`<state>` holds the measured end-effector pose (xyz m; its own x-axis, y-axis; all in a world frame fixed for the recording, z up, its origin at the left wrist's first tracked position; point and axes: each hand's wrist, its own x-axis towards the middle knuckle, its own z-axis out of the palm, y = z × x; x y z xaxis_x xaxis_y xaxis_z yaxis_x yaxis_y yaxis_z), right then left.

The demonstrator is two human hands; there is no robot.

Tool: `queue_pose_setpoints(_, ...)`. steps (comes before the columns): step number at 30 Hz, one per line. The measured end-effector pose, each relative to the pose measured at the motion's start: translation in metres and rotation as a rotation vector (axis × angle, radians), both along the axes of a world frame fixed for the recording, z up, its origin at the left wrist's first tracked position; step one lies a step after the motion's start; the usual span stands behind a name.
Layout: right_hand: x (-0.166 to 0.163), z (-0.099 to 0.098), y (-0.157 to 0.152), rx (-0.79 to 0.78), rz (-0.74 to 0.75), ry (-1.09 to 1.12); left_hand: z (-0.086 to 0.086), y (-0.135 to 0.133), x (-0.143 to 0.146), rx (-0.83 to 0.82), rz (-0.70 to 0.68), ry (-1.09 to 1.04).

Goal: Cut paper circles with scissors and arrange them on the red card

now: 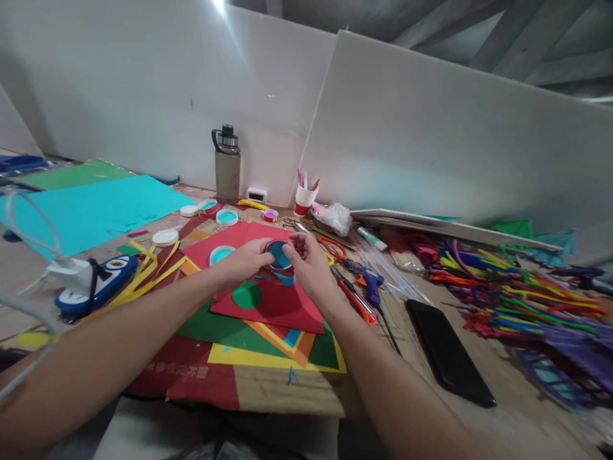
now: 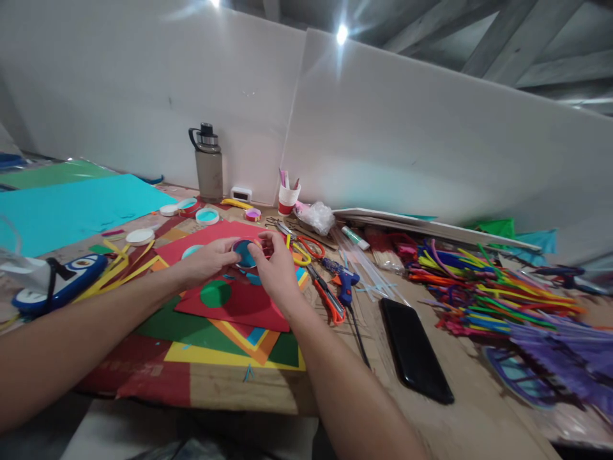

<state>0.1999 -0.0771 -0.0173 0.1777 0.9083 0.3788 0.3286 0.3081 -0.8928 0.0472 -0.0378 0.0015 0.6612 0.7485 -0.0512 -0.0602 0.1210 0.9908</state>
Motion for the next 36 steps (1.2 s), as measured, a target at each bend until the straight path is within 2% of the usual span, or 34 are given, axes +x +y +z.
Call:
queue_pose_setpoints(5,0.001,0.002,-0.001,0.013,0.035,0.054,-0.004,0.009,-0.003,-0.007,0.084,0.006)
queue_pose_setpoints(9,0.006,-0.002,0.003,-0.017,-0.04,0.011,-0.001,0.02,-0.011,-0.093,0.185,-0.03)
queue_pose_setpoints(13,0.01,-0.005,0.005,-0.017,-0.092,-0.098,0.002,0.028,-0.017,-0.166,0.198,-0.065)
queue_pose_setpoints(23,0.005,-0.007,0.003,-0.002,-0.039,-0.185,-0.006,0.024,-0.011,0.0,0.216,0.052)
queue_pose_setpoints(27,0.004,-0.006,0.0,0.037,-0.052,-0.225,-0.007,0.022,-0.01,-0.018,0.246,0.044)
queue_pose_setpoints(31,0.003,-0.003,-0.005,0.132,-0.063,-0.366,-0.008,0.021,-0.01,-0.053,0.292,-0.032)
queue_pose_setpoints(36,0.001,-0.001,-0.009,0.255,-0.111,-0.686,-0.008,0.021,-0.01,-0.169,0.234,-0.195)
